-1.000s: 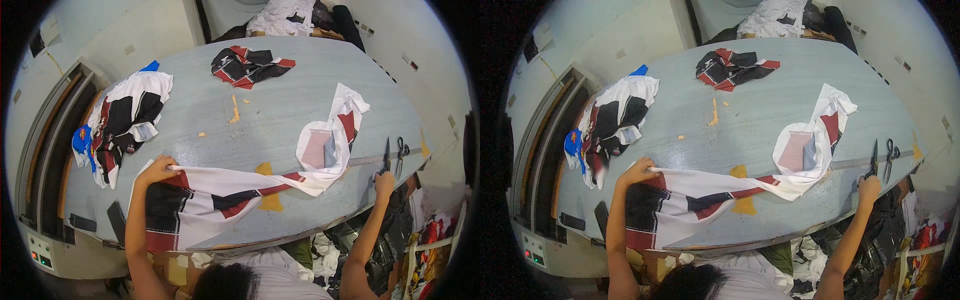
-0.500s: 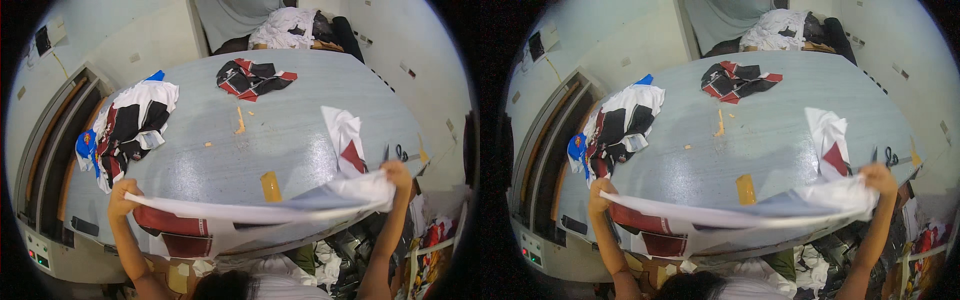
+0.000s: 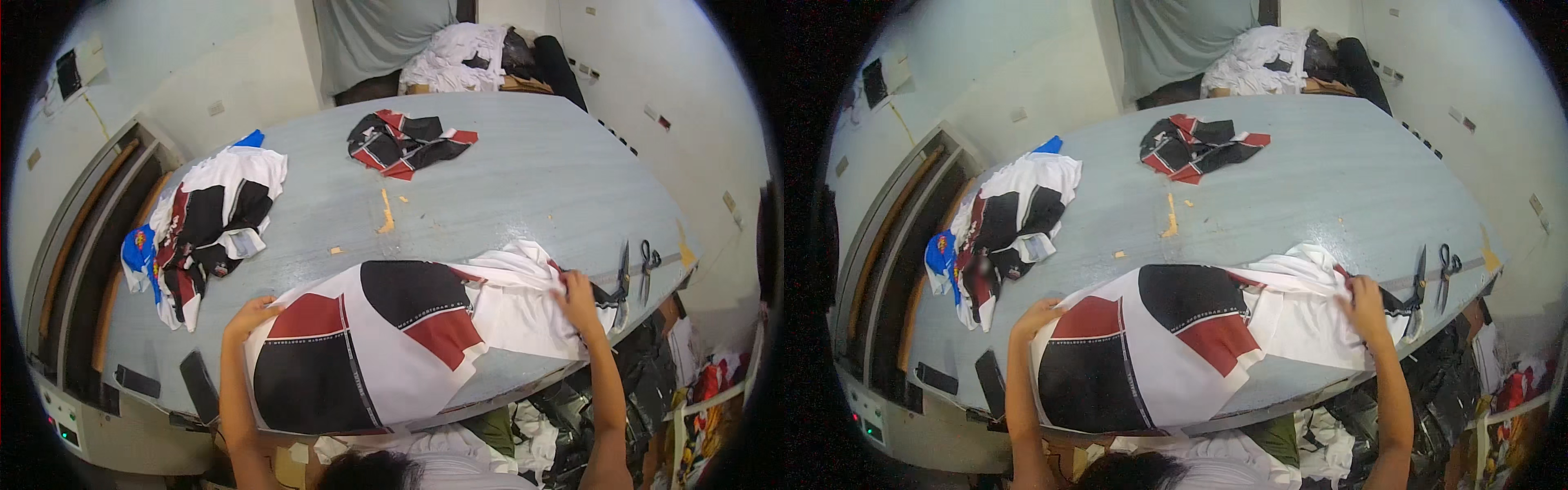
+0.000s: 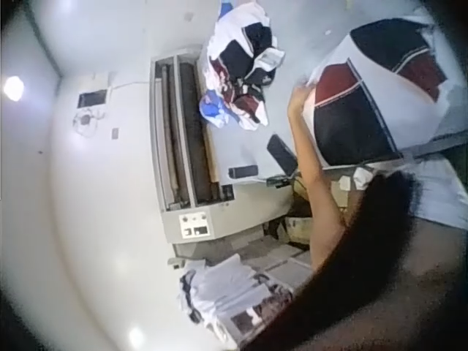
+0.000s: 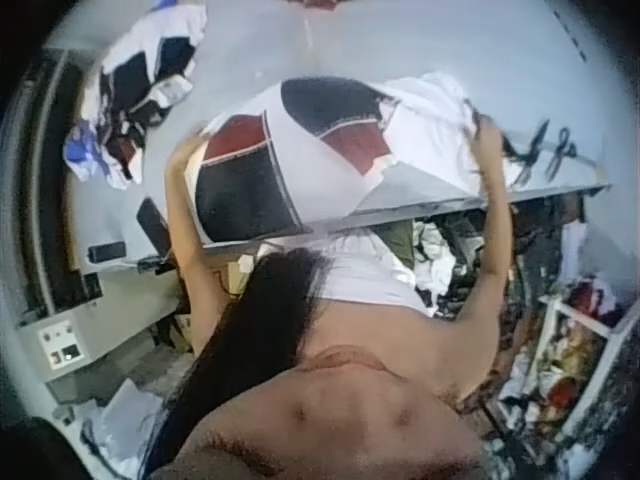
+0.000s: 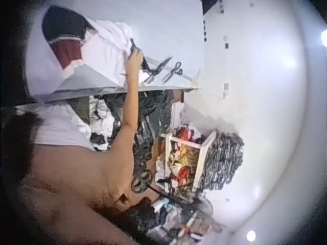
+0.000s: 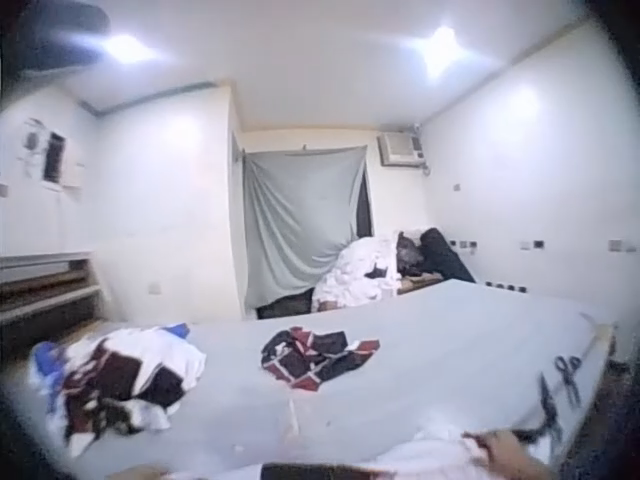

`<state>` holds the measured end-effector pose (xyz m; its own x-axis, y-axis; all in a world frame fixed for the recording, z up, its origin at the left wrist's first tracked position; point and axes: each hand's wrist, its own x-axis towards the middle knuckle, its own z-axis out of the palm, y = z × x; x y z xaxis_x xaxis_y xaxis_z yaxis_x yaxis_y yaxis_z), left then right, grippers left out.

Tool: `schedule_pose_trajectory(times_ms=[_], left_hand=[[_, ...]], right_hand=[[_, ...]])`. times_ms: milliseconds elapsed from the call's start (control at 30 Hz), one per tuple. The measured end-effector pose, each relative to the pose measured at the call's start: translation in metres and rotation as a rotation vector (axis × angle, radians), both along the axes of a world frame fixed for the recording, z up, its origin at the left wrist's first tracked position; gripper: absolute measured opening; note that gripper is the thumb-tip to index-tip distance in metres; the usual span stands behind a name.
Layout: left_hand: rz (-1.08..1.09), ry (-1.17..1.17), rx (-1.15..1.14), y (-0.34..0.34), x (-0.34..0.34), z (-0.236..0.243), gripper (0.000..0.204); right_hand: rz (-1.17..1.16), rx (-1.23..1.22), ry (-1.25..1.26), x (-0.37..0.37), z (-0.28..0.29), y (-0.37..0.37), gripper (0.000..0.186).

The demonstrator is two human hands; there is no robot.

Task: The recorder uses large tailoring scissors to cut out specific printed designs from a large sheet of white fabric on a workshop table.

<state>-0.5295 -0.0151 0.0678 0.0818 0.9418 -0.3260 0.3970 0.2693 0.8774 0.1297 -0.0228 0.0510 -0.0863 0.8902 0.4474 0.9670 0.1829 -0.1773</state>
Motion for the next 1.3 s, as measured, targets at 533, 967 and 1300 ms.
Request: schedule_pose_trajectory(times_ms=[533, 967, 1300], left_hand=[[-0.018, -0.095, 0.146, 0.078, 0.068, 0.015, 0.030], [0.274, 0.844, 0.464, 0.087, 0.034, -0.022, 0.028], [-0.428, 0.504, 0.752, -0.015, 0.177, 0.004, 0.048]], right_hand=[[-0.362, 0.111, -0.264, 0.137, 0.156, 0.249, 0.036], [-0.437, -0.192, -0.001, -0.017, -0.032, 0.248, 0.075], [-0.452, 0.037, -0.303, 0.108, -0.030, 0.070, 0.041]])
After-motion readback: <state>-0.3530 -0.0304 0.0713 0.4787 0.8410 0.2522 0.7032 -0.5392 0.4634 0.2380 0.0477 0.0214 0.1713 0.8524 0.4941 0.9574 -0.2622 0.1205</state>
